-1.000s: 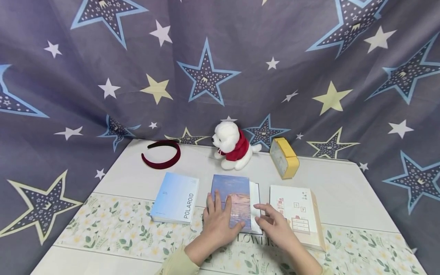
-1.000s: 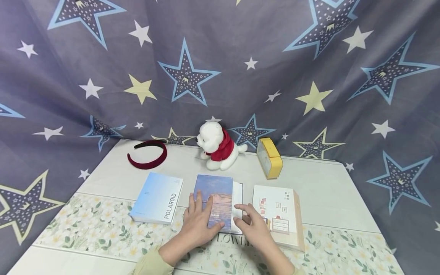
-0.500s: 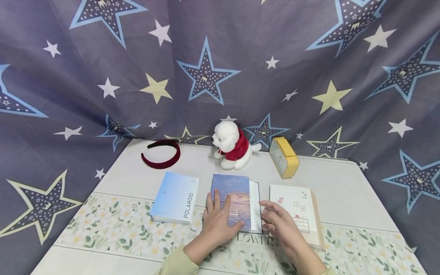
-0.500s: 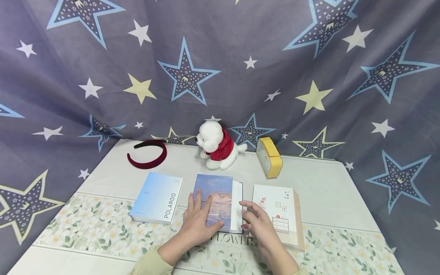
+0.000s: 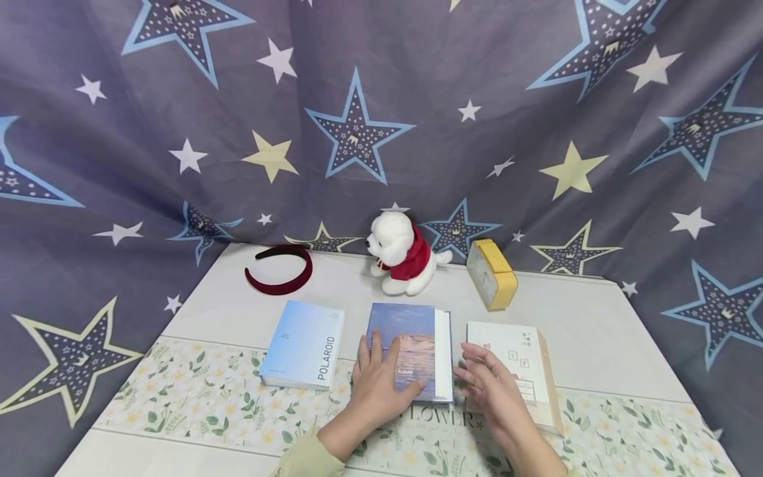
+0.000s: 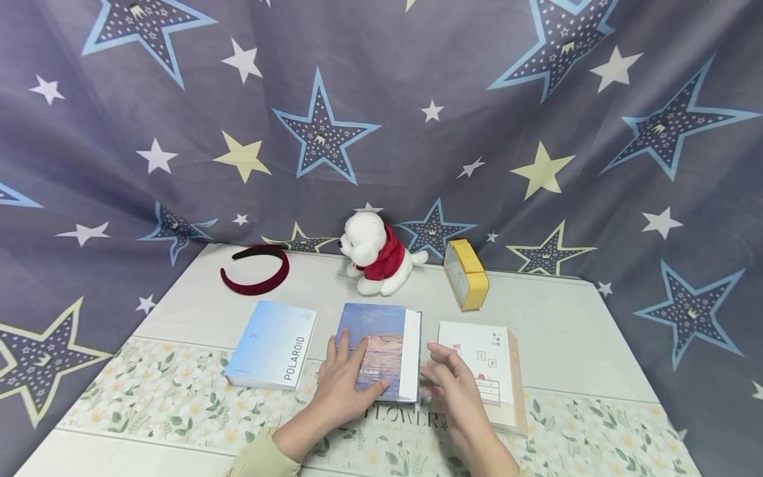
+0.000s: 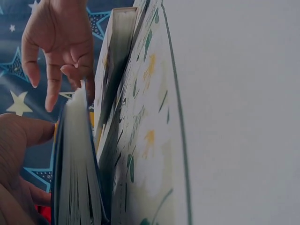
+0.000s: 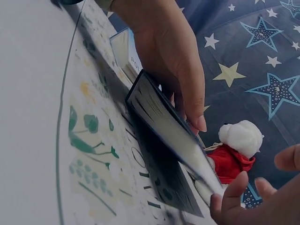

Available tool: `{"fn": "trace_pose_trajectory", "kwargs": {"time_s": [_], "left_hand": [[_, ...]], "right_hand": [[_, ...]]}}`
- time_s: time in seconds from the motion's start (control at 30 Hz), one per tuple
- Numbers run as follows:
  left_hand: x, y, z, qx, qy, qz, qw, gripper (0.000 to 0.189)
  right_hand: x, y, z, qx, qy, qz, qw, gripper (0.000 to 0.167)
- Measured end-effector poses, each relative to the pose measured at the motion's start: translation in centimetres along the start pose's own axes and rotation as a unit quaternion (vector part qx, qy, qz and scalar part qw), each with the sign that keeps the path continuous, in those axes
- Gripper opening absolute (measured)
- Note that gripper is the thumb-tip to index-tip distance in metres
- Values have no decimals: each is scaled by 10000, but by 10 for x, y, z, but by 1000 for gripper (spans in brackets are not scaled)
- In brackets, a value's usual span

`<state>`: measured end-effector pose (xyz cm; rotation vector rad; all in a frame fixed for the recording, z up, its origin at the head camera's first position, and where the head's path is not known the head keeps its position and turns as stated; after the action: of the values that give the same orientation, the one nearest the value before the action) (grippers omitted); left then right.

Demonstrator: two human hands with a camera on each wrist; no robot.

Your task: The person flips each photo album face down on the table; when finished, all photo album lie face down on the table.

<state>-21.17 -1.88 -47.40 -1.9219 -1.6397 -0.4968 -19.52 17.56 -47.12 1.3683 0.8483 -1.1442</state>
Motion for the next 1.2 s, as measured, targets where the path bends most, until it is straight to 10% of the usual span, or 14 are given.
{"fn": "trace_pose_trajectory", "kwargs": {"time_s": [0.43, 0.93, 1.2], "left_hand": [[3, 3, 12, -505, 1388, -215, 9888, 91], [25, 6, 9, -900, 2137, -113, 9727, 104], [32, 8, 5, -1175, 3118, -75, 9428, 101]], "right_hand": [[2, 2, 7, -113, -158, -40, 9998, 54], [14, 3, 33, -1306, 284, 39, 9910, 64], [18, 2, 43, -1685, 340, 302, 9846, 70]]}}
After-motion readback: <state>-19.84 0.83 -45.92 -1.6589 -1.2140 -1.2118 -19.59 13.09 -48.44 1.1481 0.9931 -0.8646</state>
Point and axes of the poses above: each hand's wrist, its own y-axis away from the middle knuckle, its own z-axis out of the palm, x = y × z, the point moved 7 cm from there along -y, towards the middle knuckle, and after that the axes turned 7 degrees about x, right-handed, at the moved point
